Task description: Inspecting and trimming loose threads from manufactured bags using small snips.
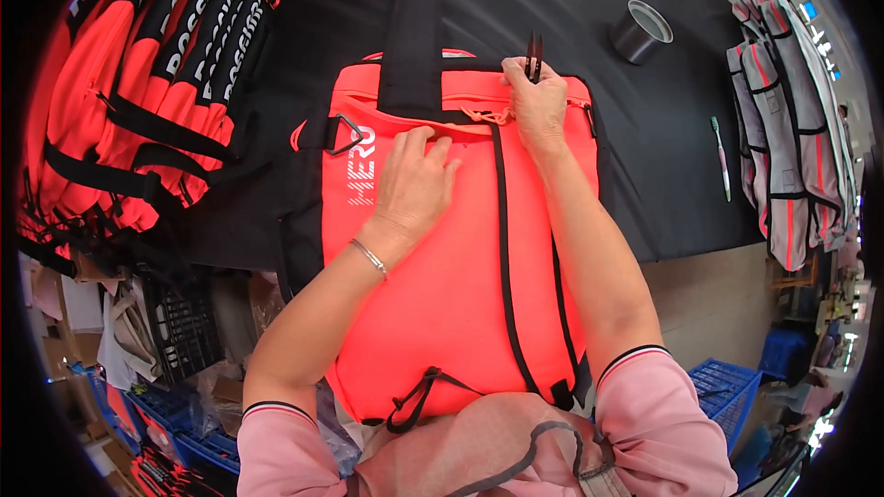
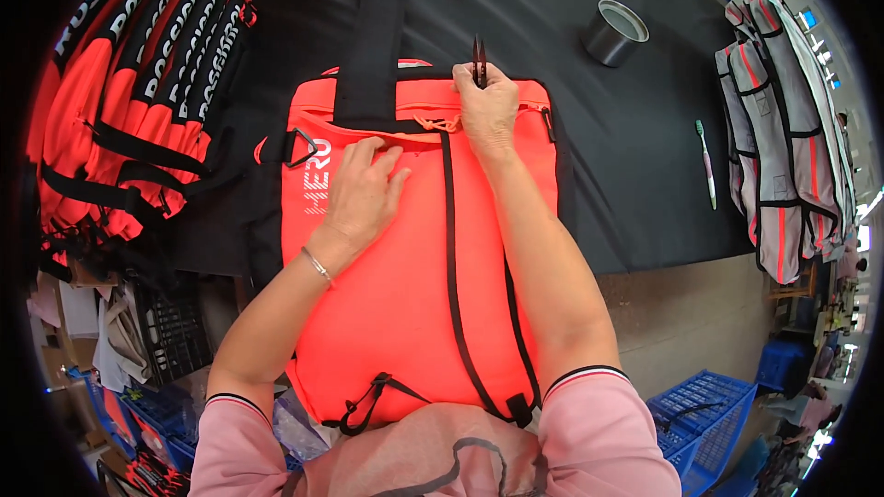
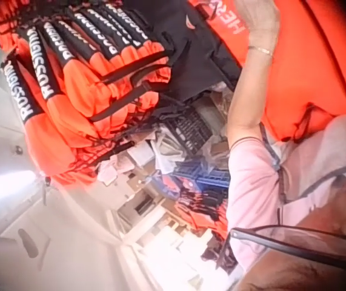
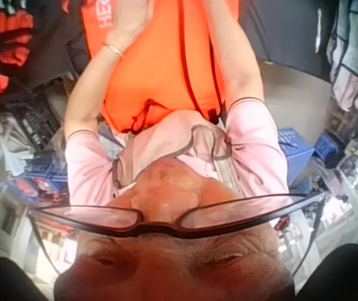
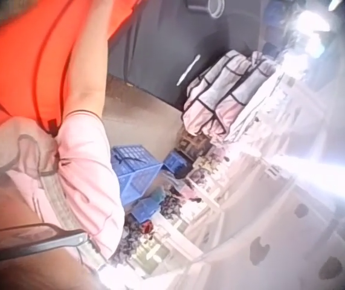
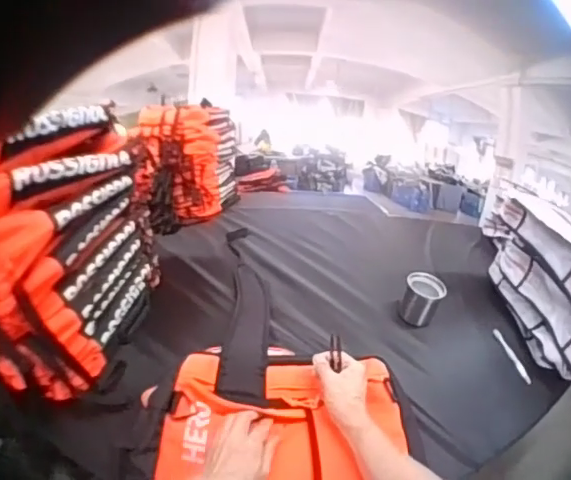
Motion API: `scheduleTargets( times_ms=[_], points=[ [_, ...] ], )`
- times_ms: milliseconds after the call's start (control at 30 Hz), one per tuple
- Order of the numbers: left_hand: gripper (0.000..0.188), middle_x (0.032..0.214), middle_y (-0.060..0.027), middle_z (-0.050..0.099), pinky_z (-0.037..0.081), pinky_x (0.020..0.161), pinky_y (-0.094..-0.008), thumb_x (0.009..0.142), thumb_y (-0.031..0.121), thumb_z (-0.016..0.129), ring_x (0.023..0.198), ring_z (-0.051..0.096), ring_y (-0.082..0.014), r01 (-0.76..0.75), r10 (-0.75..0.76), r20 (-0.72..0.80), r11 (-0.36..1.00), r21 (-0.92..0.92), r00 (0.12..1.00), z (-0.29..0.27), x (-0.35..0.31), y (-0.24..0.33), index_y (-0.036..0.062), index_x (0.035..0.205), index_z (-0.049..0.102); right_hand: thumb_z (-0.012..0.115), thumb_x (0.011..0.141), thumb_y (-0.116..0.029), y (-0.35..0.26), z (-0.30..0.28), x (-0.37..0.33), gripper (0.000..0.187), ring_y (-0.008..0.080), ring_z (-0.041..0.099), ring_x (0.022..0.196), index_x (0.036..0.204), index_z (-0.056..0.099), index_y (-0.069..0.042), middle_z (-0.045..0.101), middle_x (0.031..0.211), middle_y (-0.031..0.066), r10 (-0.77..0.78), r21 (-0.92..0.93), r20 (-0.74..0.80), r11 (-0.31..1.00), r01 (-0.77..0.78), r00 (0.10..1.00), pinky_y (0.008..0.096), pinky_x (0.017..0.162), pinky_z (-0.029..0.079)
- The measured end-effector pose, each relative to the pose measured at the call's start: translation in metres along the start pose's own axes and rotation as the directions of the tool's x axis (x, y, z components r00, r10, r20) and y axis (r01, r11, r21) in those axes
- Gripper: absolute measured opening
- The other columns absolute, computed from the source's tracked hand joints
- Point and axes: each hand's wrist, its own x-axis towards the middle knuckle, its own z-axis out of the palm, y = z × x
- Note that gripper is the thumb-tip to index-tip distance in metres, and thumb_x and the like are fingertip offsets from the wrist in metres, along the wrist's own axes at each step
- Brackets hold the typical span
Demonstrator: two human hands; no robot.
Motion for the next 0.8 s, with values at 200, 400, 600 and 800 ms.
scheduleTargets(
  times_ms=[200, 400, 600, 800],
  points=[
    [0.06, 0.147, -0.0252, 0.038, 0.022, 0.116, -0.0529, 0.097, 0.037, 0.05, 0.14, 0.032, -0.0398, -0.109, 0.098, 0.149, 0.991, 0.072, 0.984, 0.017, -0.015, 0.029, -0.0055, 0.138, 0.043, 0.067, 0.089, -0.017, 0.002, 0.004, -0.001, 0.017, 0.005, 0.052, 0.06, 0.082, 0.067, -0.001, 0.062, 0.066, -0.0016, -0.089, -0.118, 0.01, 0.989, 0.09, 0.996, 0.0248, 0.057, 0.043],
    [0.037, 0.124, -0.0169, 0.062, 0.022, 0.117, -0.0541, 0.097, 0.036, 0.051, 0.122, 0.052, -0.0394, -0.414, 0.647, 0.633, 0.761, -0.5, 0.425, -0.053, -0.091, 0.039, 0.0115, 0.122, 0.063, 0.066, 0.088, -0.018, 0.006, -0.002, 0.005, 0.017, 0.0047, 0.053, 0.064, 0.08, 0.067, -0.002, 0.062, 0.067, -0.0024, -0.04, -0.011, 0.141, 0.999, 0.042, 0.989, 0.0237, 0.061, 0.042],
    [0.041, 0.12, -0.0234, 0.062, 0.028, 0.114, -0.0493, 0.096, 0.034, 0.054, 0.112, 0.06, -0.037, 0.055, 0.034, 0.272, 0.949, -0.31, 0.962, -0.057, -0.021, 0.012, 0.0038, 0.122, 0.063, 0.067, 0.09, -0.021, 0.009, -0.001, 0.002, 0.021, 0.0039, 0.049, 0.06, 0.083, 0.066, 0.0, 0.058, 0.064, -0.0037, -0.18, -0.144, 0.086, 0.971, 0.191, 0.98, 0.0247, 0.057, 0.042],
    [0.057, 0.149, -0.0225, 0.04, 0.035, 0.111, -0.0413, 0.093, 0.04, 0.057, 0.138, 0.038, -0.0392, -0.299, 0.307, 0.459, 0.95, -0.092, 0.834, -0.065, -0.067, 0.027, 0.0064, 0.139, 0.051, 0.068, 0.091, -0.015, 0.014, 0.001, -0.005, 0.016, 0.003, 0.047, 0.06, 0.086, 0.066, 0.001, 0.057, 0.065, -0.0043, -0.2, -0.083, 0.085, 0.975, 0.207, 0.976, 0.0225, 0.056, 0.04]
  ],
)
